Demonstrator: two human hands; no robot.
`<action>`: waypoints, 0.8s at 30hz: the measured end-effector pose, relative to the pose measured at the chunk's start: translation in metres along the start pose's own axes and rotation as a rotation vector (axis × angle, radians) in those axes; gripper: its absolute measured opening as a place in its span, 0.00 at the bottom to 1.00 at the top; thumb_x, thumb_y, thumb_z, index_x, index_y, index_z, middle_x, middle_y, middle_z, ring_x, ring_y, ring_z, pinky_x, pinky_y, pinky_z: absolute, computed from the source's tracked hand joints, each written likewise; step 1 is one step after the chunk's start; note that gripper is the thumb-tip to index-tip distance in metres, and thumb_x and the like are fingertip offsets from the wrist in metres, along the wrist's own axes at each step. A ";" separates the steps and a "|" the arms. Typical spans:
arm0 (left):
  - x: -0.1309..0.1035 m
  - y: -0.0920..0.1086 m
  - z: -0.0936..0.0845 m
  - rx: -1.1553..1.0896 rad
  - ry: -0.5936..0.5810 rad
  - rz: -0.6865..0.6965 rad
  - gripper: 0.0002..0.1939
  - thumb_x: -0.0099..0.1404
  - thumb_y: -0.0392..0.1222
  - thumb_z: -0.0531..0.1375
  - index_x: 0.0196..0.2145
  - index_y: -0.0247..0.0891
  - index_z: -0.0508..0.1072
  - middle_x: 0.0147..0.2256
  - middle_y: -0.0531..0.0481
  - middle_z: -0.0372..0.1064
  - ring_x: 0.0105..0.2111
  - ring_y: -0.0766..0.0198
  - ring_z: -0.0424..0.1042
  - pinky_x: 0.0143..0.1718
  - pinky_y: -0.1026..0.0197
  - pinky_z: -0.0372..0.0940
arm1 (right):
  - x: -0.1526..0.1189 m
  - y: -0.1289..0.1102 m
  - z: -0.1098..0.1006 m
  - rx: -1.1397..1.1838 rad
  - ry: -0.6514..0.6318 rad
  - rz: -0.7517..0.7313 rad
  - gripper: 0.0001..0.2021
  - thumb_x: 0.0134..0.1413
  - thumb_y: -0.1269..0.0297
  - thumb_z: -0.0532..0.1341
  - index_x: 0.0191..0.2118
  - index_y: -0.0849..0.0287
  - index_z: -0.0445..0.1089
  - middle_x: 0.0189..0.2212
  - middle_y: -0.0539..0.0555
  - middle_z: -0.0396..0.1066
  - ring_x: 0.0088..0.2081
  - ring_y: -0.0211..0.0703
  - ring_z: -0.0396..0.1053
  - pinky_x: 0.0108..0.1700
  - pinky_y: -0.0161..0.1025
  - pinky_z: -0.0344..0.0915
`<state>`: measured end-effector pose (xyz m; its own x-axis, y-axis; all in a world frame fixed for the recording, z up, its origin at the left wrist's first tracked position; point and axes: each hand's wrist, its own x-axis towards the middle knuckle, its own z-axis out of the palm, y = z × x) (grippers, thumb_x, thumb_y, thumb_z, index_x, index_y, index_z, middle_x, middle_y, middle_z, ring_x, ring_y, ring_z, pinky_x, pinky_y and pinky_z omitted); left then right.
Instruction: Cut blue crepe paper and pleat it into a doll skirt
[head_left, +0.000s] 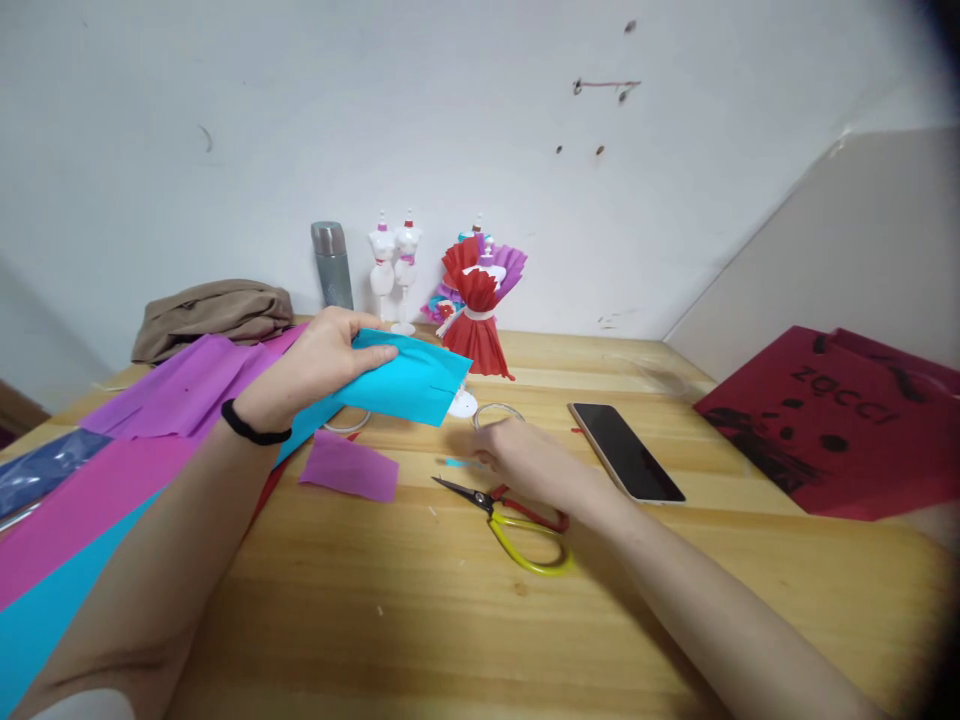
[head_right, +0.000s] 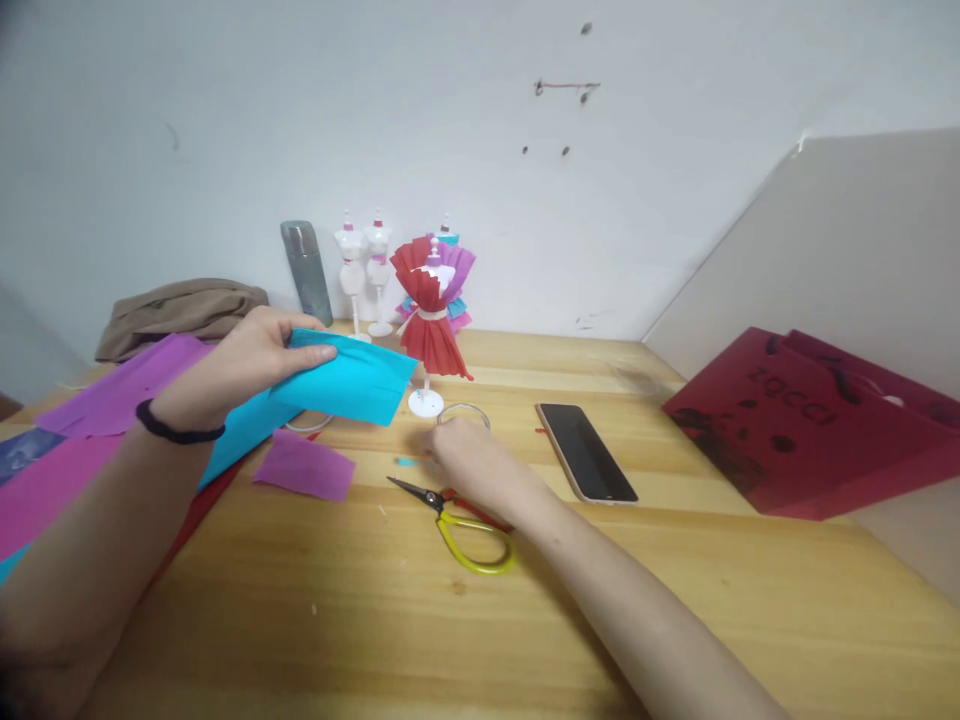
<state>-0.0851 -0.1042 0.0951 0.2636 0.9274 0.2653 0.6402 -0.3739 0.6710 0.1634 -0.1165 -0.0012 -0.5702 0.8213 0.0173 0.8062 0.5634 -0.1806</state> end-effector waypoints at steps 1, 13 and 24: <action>0.001 -0.002 0.000 -0.033 -0.016 -0.022 0.13 0.57 0.48 0.60 0.32 0.34 0.76 0.27 0.52 0.72 0.27 0.65 0.68 0.25 0.66 0.61 | -0.002 0.003 -0.003 -0.094 -0.054 0.037 0.10 0.53 0.78 0.56 0.28 0.63 0.72 0.27 0.59 0.74 0.29 0.43 0.69 0.29 0.36 0.52; 0.005 -0.010 0.009 -0.400 -0.135 -0.193 0.16 0.52 0.47 0.67 0.34 0.33 0.77 0.28 0.50 0.75 0.26 0.65 0.70 0.25 0.67 0.64 | 0.001 -0.001 -0.023 0.610 0.266 0.179 0.03 0.48 0.71 0.60 0.32 0.61 0.69 0.27 0.51 0.72 0.27 0.38 0.66 0.29 0.34 0.58; 0.003 -0.012 0.010 -0.380 -0.192 -0.166 0.17 0.54 0.49 0.65 0.37 0.33 0.77 0.30 0.47 0.77 0.28 0.61 0.74 0.27 0.63 0.68 | -0.005 -0.009 -0.024 0.572 0.394 0.116 0.12 0.56 0.65 0.54 0.22 0.59 0.65 0.18 0.48 0.64 0.23 0.37 0.60 0.27 0.35 0.52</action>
<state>-0.0846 -0.0967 0.0807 0.3317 0.9431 0.0230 0.3847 -0.1575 0.9095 0.1627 -0.1236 0.0234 -0.2990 0.9052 0.3021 0.5866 0.4240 -0.6900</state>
